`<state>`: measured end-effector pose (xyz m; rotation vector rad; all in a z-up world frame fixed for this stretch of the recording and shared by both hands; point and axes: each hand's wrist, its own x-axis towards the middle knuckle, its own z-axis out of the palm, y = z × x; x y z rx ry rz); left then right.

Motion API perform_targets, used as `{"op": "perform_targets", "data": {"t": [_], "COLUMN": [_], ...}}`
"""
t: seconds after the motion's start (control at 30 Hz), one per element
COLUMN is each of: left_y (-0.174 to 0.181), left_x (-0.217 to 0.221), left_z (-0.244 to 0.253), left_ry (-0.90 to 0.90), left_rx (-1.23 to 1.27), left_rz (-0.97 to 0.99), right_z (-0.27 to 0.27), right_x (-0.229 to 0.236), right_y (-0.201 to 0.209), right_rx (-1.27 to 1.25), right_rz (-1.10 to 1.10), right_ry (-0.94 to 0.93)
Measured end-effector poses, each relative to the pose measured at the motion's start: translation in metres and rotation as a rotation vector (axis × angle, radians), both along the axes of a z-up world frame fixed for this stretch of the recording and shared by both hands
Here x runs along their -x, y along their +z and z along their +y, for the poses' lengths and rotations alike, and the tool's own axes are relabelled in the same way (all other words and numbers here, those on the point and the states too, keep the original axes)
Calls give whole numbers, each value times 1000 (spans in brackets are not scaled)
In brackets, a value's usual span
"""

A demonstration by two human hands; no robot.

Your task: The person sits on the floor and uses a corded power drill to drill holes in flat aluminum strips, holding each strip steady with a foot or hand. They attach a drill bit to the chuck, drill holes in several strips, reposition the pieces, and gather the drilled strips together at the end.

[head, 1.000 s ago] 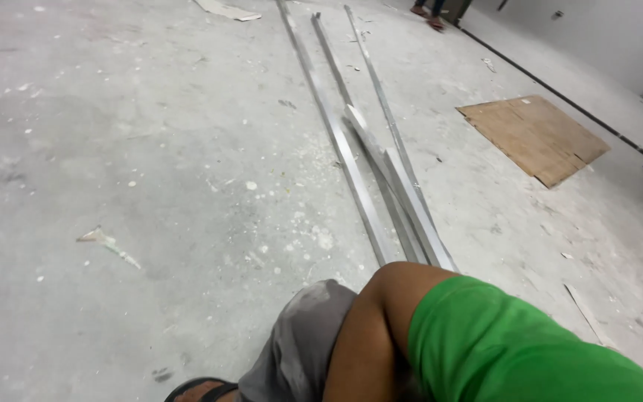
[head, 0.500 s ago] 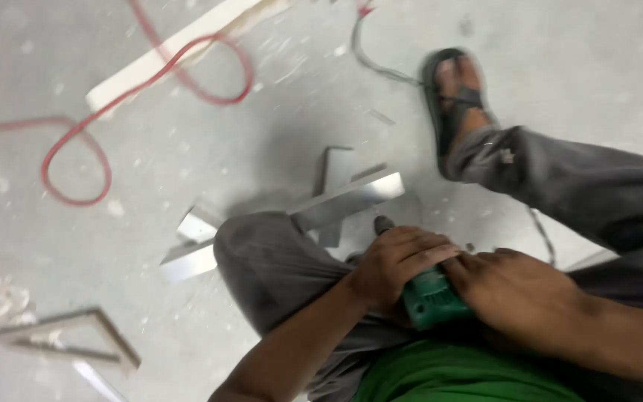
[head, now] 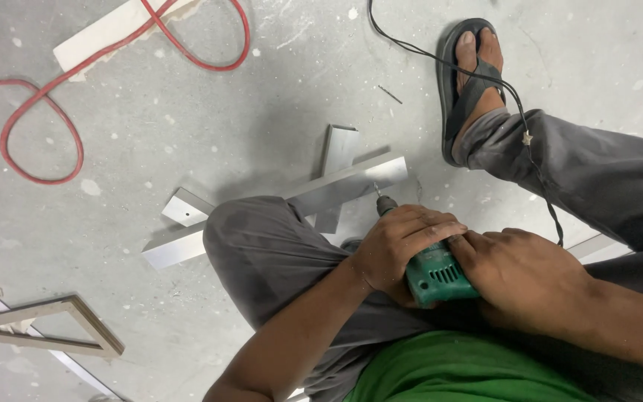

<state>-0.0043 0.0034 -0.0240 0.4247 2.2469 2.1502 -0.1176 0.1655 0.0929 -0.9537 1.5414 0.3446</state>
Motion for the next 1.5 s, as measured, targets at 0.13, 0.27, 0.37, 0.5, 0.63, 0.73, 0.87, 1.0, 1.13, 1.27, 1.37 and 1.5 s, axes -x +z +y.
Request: {"op": "perform_targets", "data": {"t": [0.13, 0.27, 0.37, 0.5, 0.63, 0.73, 0.87, 1.0, 1.13, 1.27, 1.37, 1.5], "left_y": [-5, -7, -7, -8, -9, -2, -5, -8, -6, -10, -12, -10], "left_x": [3, 2, 3, 5, 9, 16, 17, 18, 17, 15, 10, 6], "left_z": [0, 1, -3, -2, -1, -5, -4, -6, -8, -8, -7, -8], "left_ry": [-12, -16, -10, 5, -9, -5, 26, 55, 64, 76, 56, 18], "left_rx": [-29, -38, -25, -41, -52, -50, -44, -60, -58, -61, -100, -95], "left_rz": [10, 21, 22, 15, -14, -29, -27, -10, -8, 28, 14, -13], "right_z": [-13, -24, -15, -18, -35, -36, -39, -46, -50, -38, -35, -39], "right_x": [4, 8, 3, 6, 10, 12, 13, 16, 17, 14, 11, 8], "right_y": [6, 10, 2, 4, 8, 6, 3, 3, 5, -1, -4, -2], "right_rx": [-17, -46, -61, -14, -77, -154, -181, -205, -211, -221, -216, -240], "right_rz": [25, 26, 23, 32, 22, 39, 53, 60, 62, 44, 11, 14], "right_ry": [-17, -19, 2, -49, -126, -136, -142, -110, -106, -97, -112, -104]}}
